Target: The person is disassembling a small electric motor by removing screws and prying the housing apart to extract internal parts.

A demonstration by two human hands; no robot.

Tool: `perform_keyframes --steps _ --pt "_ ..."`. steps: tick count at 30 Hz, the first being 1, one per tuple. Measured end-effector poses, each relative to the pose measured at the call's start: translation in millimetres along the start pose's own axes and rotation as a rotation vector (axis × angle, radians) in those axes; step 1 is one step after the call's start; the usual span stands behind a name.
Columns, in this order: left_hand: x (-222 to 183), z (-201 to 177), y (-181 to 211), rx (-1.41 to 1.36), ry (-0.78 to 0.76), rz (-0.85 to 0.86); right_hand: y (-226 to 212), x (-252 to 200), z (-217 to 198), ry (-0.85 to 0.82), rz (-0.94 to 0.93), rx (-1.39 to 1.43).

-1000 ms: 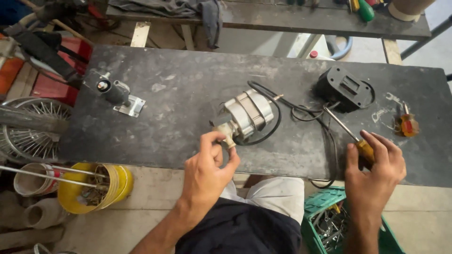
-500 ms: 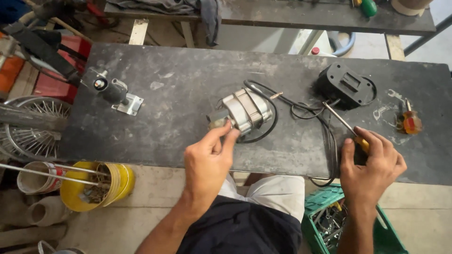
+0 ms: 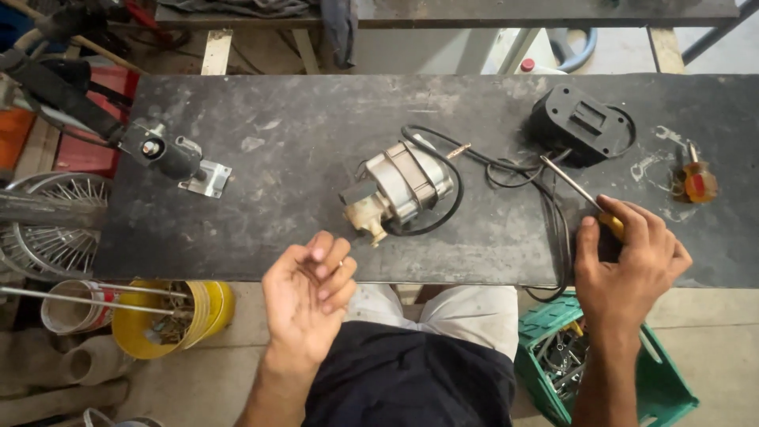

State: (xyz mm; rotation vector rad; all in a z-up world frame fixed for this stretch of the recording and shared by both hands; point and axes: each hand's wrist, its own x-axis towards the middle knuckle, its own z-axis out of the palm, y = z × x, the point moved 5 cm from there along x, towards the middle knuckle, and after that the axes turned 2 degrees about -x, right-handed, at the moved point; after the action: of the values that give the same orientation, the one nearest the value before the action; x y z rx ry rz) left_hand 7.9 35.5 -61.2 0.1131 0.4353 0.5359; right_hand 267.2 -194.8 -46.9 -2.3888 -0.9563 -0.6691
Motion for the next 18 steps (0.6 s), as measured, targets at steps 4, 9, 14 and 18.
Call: perform_keyframes --steps 4,9,14,18 --pt "8 -3 13 0.042 0.02 0.155 -4 3 -2 -0.009 0.001 0.009" --pt "19 2 27 0.361 -0.051 0.29 -15 5 -14 0.11 0.0 0.141" --pt "5 31 32 1.604 -0.009 0.76 -28 6 -20 0.167 0.042 0.261" --pt "23 29 24 2.295 -0.017 0.703 -12 3 -9 0.128 0.022 0.136"
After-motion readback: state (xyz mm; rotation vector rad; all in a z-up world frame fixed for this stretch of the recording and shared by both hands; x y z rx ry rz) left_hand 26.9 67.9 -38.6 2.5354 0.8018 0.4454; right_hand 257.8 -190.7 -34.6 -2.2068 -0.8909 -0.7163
